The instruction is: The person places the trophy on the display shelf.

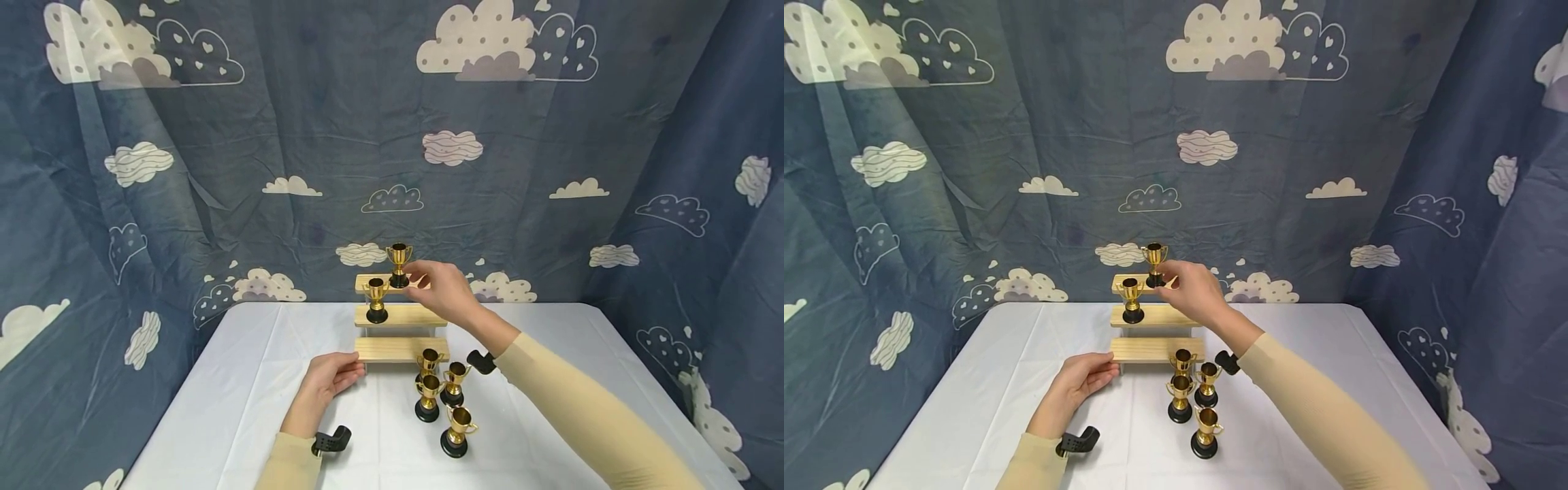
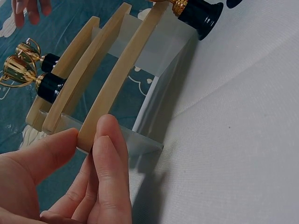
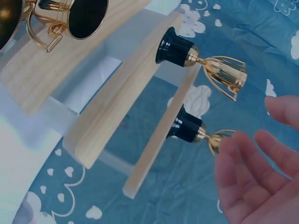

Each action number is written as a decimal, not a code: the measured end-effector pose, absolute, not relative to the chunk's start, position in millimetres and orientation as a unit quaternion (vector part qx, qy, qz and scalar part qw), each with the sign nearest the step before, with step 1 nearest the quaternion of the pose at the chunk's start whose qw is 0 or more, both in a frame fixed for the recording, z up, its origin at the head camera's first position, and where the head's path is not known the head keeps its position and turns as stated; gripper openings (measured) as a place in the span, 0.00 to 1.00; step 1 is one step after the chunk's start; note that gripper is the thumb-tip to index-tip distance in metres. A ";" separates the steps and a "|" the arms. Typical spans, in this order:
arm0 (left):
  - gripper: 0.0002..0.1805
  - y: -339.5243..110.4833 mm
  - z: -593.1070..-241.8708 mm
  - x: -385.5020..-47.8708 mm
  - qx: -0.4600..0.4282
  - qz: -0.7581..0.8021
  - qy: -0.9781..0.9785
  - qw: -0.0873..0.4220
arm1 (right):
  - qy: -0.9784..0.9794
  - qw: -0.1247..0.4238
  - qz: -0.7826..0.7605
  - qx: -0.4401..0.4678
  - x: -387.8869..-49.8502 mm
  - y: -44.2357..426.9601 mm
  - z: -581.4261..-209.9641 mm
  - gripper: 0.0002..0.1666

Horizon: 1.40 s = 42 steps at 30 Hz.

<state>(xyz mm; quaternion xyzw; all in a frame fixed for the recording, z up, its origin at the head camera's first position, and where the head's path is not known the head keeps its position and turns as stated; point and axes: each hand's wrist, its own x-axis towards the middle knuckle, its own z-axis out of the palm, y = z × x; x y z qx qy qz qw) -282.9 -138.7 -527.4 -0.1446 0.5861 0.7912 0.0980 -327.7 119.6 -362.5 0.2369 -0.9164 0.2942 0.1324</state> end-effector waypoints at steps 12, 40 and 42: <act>0.13 -139.1 -525.9 -283.0 -0.132 0.793 0.586 0.101 | -0.905 0.138 0.324 0.239 -309.9 138.8 -358.7 0.20; 0.18 -138.9 -528.2 -282.2 -0.145 0.790 0.587 0.100 | -0.887 0.121 0.417 0.157 -275.7 194.3 -398.5 0.20; 0.17 -139.1 -528.1 -282.2 -0.145 0.790 0.587 0.100 | -0.886 0.115 0.422 0.152 -274.6 195.8 -403.3 0.21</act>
